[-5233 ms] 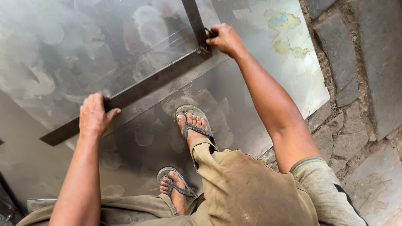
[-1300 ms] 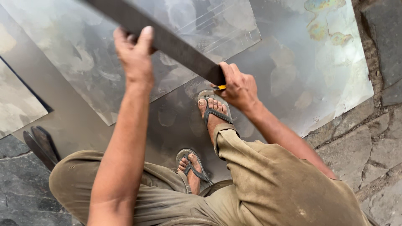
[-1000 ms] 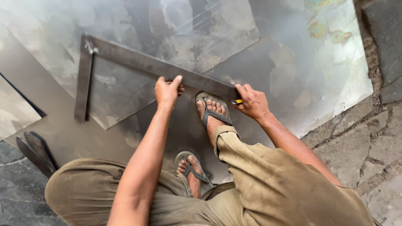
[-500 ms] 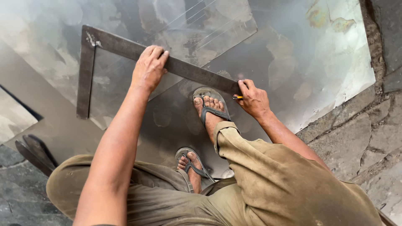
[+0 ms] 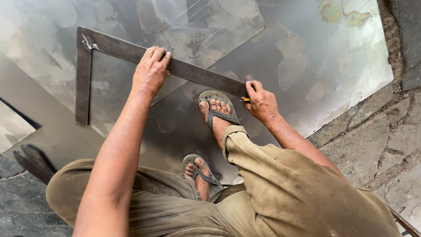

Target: The person uses a framing square and a small marking tool to draw lines onto metal sheets lying on the floor. They align the square against the edges and surface of the sheets and slide the marker along the square's edge.

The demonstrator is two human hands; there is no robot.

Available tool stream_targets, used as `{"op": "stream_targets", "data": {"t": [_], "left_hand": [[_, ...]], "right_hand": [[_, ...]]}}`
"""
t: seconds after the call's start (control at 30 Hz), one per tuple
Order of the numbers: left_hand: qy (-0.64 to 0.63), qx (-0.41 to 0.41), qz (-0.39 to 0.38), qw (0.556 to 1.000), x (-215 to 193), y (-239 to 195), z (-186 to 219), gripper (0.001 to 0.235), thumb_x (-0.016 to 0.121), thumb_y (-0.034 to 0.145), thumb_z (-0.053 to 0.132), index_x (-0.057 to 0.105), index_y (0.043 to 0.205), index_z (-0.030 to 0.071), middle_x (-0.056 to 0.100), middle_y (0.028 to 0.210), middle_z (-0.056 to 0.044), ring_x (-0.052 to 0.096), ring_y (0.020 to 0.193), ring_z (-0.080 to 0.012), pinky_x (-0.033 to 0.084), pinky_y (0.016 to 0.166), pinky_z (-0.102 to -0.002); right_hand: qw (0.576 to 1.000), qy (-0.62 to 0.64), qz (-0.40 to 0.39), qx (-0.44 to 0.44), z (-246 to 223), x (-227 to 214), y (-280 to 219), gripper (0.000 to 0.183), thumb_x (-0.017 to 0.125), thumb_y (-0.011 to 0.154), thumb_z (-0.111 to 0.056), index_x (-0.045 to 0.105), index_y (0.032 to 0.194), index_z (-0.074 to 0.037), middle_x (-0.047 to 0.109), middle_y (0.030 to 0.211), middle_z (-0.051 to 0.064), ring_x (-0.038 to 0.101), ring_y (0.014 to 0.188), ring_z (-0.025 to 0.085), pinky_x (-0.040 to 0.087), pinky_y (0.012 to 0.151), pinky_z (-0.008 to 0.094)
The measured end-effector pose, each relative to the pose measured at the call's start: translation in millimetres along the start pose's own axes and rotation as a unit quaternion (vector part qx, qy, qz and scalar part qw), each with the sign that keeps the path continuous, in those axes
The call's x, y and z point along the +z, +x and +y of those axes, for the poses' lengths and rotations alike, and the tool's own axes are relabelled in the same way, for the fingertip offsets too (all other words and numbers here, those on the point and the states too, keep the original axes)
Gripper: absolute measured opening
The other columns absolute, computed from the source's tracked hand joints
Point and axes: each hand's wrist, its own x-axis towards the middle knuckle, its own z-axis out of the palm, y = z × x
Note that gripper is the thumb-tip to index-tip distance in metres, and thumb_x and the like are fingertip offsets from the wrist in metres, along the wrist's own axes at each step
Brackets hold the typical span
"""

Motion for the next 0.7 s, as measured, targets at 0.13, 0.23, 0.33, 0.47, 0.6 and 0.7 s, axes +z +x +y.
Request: {"op": "stream_targets", "data": {"t": [0.13,0.23,0.33,0.47,0.6,0.7], "left_hand": [[0.003,-0.020,-0.004,1.000,-1.1,1.4,4.3,0.067,0.084,0.071,0.017,0.068,0.136,0.009,0.061,0.136,-0.006,0.050,0.134,-0.0255,0.045,0.112,-0.036],[-0.006,-0.020,-0.009,1.000,-2.6,2.0,5.0,0.066,0.084,0.073,0.016,0.068,0.136,0.009,0.060,0.136,-0.006,0.050,0.134,-0.0255,0.045,0.111,-0.036],[-0.015,-0.023,-0.011,1.000,-3.9,2.0,5.1,0.064,0.084,0.074,0.016,0.068,0.136,0.009,0.060,0.135,-0.006,0.050,0.134,-0.0255,0.046,0.111,-0.036],[-0.021,-0.020,-0.005,1.000,-4.5,0.8,3.3,0.064,0.084,0.073,0.015,0.068,0.135,0.008,0.060,0.135,-0.006,0.051,0.134,-0.0260,0.047,0.111,-0.037],[-0.035,-0.022,0.001,0.999,-3.9,0.8,4.8,0.063,0.084,0.074,0.015,0.068,0.134,0.008,0.060,0.134,-0.007,0.051,0.134,-0.0272,0.047,0.109,-0.038],[-0.034,-0.025,0.002,0.999,-3.3,1.2,3.3,0.064,0.084,0.073,0.014,0.068,0.134,0.008,0.060,0.134,-0.007,0.051,0.134,-0.0270,0.048,0.109,-0.038]], "right_hand": [[1.000,0.009,0.015,-0.005,-0.6,0.7,-1.5,0.065,0.086,0.079,-0.027,0.062,0.133,0.001,0.060,0.124,0.013,0.073,0.081,0.026,0.059,0.066,0.036],[1.000,0.016,0.015,-0.010,-1.7,1.8,-3.4,0.063,0.087,0.079,-0.028,0.063,0.130,0.000,0.061,0.121,0.013,0.072,0.079,0.027,0.059,0.066,0.037],[1.000,0.017,0.009,-0.003,-0.8,2.1,-4.5,0.064,0.087,0.075,-0.025,0.064,0.128,0.001,0.062,0.119,0.012,0.072,0.079,0.027,0.059,0.066,0.036],[0.999,0.028,0.025,-0.010,0.7,3.5,-2.5,0.064,0.086,0.073,-0.024,0.065,0.128,0.000,0.062,0.118,0.012,0.073,0.081,0.027,0.060,0.067,0.036],[0.999,0.033,0.026,0.000,2.3,4.3,-3.3,0.060,0.086,0.075,-0.024,0.065,0.127,-0.001,0.062,0.119,0.012,0.073,0.079,0.027,0.060,0.065,0.036],[0.998,0.055,0.036,0.010,3.5,7.1,-0.4,0.058,0.086,0.078,-0.025,0.065,0.127,-0.001,0.062,0.120,0.013,0.073,0.078,0.027,0.061,0.065,0.037]]}}
